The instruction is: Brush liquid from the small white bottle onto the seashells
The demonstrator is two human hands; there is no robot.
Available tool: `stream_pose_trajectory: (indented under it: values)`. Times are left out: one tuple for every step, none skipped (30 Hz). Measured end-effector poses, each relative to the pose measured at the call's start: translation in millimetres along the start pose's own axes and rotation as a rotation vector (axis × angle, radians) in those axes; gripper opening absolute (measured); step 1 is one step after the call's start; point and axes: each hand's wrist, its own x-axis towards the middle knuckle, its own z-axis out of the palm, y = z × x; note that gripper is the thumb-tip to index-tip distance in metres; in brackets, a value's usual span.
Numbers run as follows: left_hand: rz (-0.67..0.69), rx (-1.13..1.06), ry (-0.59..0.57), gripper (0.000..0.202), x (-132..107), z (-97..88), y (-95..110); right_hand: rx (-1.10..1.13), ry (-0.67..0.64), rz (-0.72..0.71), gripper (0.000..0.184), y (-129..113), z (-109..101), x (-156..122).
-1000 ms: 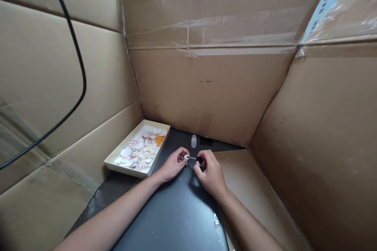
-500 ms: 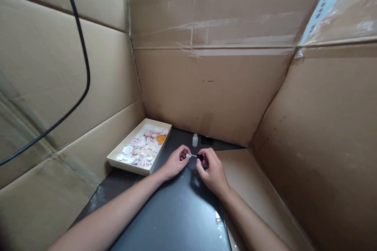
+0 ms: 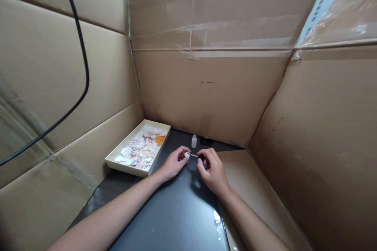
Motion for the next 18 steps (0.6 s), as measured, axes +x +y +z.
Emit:
stream_pose_trajectory:
  values:
    - [-0.001,0.008,0.001,0.017,-0.2,-0.4,0.6,0.003,-0.017,-0.005,0.016,-0.2,0.3,-0.1]
    - [-0.006,0.009,0.003,0.018,-0.4,-0.7,0.9,-0.002,-0.029,-0.002,0.016,-0.2,0.6,-0.3]
    - [-0.013,0.007,0.004,0.019,-0.6,-0.8,1.0,-0.012,-0.031,0.006,0.015,-0.2,0.8,-0.3]
    - [-0.02,0.005,0.003,0.02,-0.7,-0.8,0.9,-0.023,-0.023,0.019,0.015,-0.1,0.9,-0.4]
    - [-0.026,0.005,0.001,0.021,-0.9,-0.7,0.9,-0.029,-0.008,0.03,0.014,0.0,0.9,-0.4]
    - [-0.029,0.006,-0.001,0.021,-1.0,-0.6,1.0,-0.027,0.006,0.034,0.014,0.1,0.8,-0.3]
    - [-0.029,0.007,-0.001,0.02,-1.1,-0.6,1.3,-0.017,0.011,0.027,0.014,0.1,0.8,-0.3]
    - [-0.027,0.008,0.001,0.02,-1.3,-0.6,2.0,-0.003,0.001,0.012,0.015,0.0,0.7,-0.3]
    - [-0.025,0.011,0.003,0.02,-1.6,-0.6,2.8,0.011,-0.017,-0.005,0.015,-0.2,0.8,-0.3]
    - [-0.024,0.015,0.005,0.02,-1.9,-0.7,3.8,0.019,-0.038,-0.019,0.016,-0.5,0.9,-0.4]
    - [-0.023,0.022,0.006,0.021,-2.2,-0.8,4.8,0.018,-0.052,-0.026,0.016,-0.8,1.1,-0.4]
    - [-0.023,0.031,0.008,0.021,-2.4,-0.9,5.7,0.01,-0.058,-0.025,0.015,-1.1,1.2,-0.3]
    - [-0.023,0.039,0.011,0.021,-2.7,-0.9,6.4,0.0,-0.052,-0.018,0.014,-1.4,1.3,-0.3]
    - [-0.023,0.045,0.014,0.021,-2.8,-0.9,6.9,-0.008,-0.036,-0.012,0.013,-1.7,1.4,-0.3]
    - [-0.024,0.048,0.017,0.021,-2.9,-0.9,7.1,-0.008,-0.017,-0.01,0.013,-2.0,1.4,-0.4]
    - [-0.023,0.049,0.02,0.021,-3.0,-0.7,7.1,-0.001,-0.004,-0.015,0.014,-2.4,1.4,-0.5]
    - [-0.023,0.046,0.021,0.022,-3.0,-0.6,7.0,0.013,-0.003,-0.025,0.015,-2.9,1.4,-0.8]
    - [-0.023,0.042,0.02,0.023,-3.0,-0.3,6.8,0.026,-0.013,-0.037,0.016,-3.5,1.5,-1.1]
